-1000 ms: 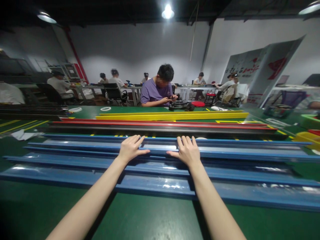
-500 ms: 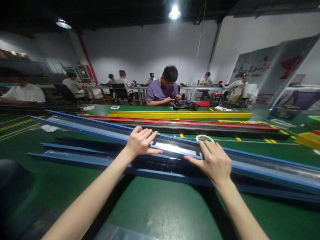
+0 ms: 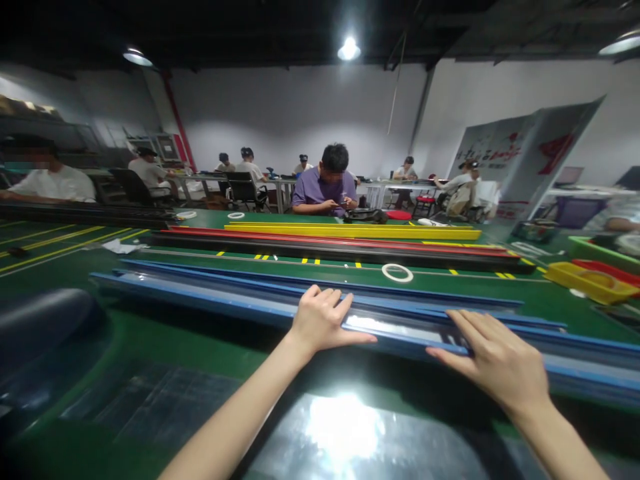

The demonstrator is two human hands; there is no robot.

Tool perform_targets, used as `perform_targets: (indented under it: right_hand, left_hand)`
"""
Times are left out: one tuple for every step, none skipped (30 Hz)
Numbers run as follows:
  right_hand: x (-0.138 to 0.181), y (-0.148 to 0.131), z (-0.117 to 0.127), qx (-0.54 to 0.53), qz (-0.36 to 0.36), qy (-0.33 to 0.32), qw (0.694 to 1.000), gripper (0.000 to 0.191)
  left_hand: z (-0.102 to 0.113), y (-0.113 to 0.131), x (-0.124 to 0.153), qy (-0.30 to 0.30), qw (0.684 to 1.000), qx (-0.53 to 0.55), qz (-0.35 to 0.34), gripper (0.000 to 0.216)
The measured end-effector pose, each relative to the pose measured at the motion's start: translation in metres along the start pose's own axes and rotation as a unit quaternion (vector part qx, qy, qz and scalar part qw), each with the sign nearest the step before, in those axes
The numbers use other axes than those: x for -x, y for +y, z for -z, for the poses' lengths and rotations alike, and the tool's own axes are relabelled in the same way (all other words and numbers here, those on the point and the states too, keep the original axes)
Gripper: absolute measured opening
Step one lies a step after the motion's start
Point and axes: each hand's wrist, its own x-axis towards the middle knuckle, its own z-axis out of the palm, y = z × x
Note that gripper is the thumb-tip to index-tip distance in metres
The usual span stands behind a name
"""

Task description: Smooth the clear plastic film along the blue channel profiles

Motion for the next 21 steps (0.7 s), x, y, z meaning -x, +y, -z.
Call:
perform_targets:
  right_hand:
    - [0.006,0.003,0.003,0.003,0.006,-0.003,1.0,0.065]
    - [0.012,0.006,0.005,0.006,0.01,-0.006,1.0,0.066]
    - [0.018,0.009,0.006,0.01,0.015,-0.012,1.0,0.066]
    - [0.025,0.013,0.007,0.015,0.019,-0.021,0.999,0.065]
    - [0.032,0.016,0.008,0.02,0.02,-0.028,0.999,0.063]
    - [0.039,0.019,0.008,0.023,0.025,-0.038,0.999,0.062]
    - [0.046,0.022,0.007,0.024,0.021,-0.052,0.998,0.061]
    - [0.053,0.025,0.007,0.021,0.01,-0.065,0.998,0.06]
    - [0.06,0.028,0.006,0.016,-0.003,-0.077,0.997,0.06]
    - [0.066,0.031,0.005,0.012,-0.016,-0.082,0.996,0.06]
    - [0.072,0.033,0.005,0.007,-0.02,-0.081,0.996,0.061]
    - [0.077,0.035,0.004,0.003,-0.02,-0.077,0.997,0.061]
    - [0.081,0.037,0.004,-0.001,-0.015,-0.071,0.997,0.062]
    - [0.084,0.038,0.004,-0.004,-0.008,-0.066,0.998,0.062]
    - [0.086,0.039,0.004,-0.007,-0.005,-0.063,0.998,0.062]
    - [0.088,0.039,0.004,-0.01,-0.004,-0.063,0.998,0.062]
    - [0.089,0.039,0.005,-0.013,-0.009,-0.065,0.998,0.063]
    - [0.089,0.038,0.005,-0.016,-0.015,-0.073,0.997,0.064]
    - [0.089,0.037,0.005,-0.019,-0.022,-0.083,0.996,0.064]
    - [0.089,0.035,0.005,-0.022,-0.029,-0.097,0.995,0.065]
    - [0.088,0.033,0.004,-0.024,-0.034,-0.109,0.993,0.066]
  left_hand:
    - [-0.001,0.008,0.003,0.003,1.0,0.008,0.011,0.081]
    - [-0.002,0.015,0.005,0.005,1.0,0.015,0.017,0.08]
    - [-0.003,0.021,0.008,0.004,1.0,0.022,0.023,0.079]
    - [-0.004,0.028,0.01,0.002,0.999,0.027,0.027,0.079]
    - [-0.006,0.034,0.011,0.0,0.999,0.033,0.03,0.078]
    - [-0.007,0.039,0.013,-0.003,0.999,0.037,0.033,0.078]
    - [-0.009,0.045,0.014,-0.007,0.998,0.042,0.036,0.077]
    - [-0.011,0.05,0.015,-0.012,0.998,0.046,0.038,0.077]
    - [-0.013,0.055,0.016,-0.019,0.998,0.05,0.04,0.077]
    - [-0.015,0.06,0.017,-0.029,0.997,0.055,0.04,0.077]
    - [-0.017,0.065,0.017,-0.038,0.997,0.06,0.039,0.077]
    - [-0.019,0.069,0.018,-0.045,0.996,0.064,0.038,0.077]
    - [-0.021,0.073,0.019,-0.049,0.996,0.068,0.036,0.077]
    - [-0.023,0.076,0.02,-0.049,0.996,0.071,0.034,0.078]
    - [-0.024,0.078,0.022,-0.047,0.996,0.071,0.032,0.079]
    - [-0.025,0.08,0.023,-0.044,0.996,0.07,0.031,0.079]
    - [-0.026,0.081,0.024,-0.04,0.996,0.068,0.031,0.079]
    - [-0.027,0.081,0.025,-0.036,0.997,0.066,0.032,0.079]
    - [-0.027,0.081,0.026,-0.033,0.997,0.064,0.034,0.078]
    - [-0.028,0.08,0.027,-0.03,0.997,0.064,0.037,0.077]
    - [-0.028,0.079,0.029,-0.028,0.997,0.063,0.039,0.077]
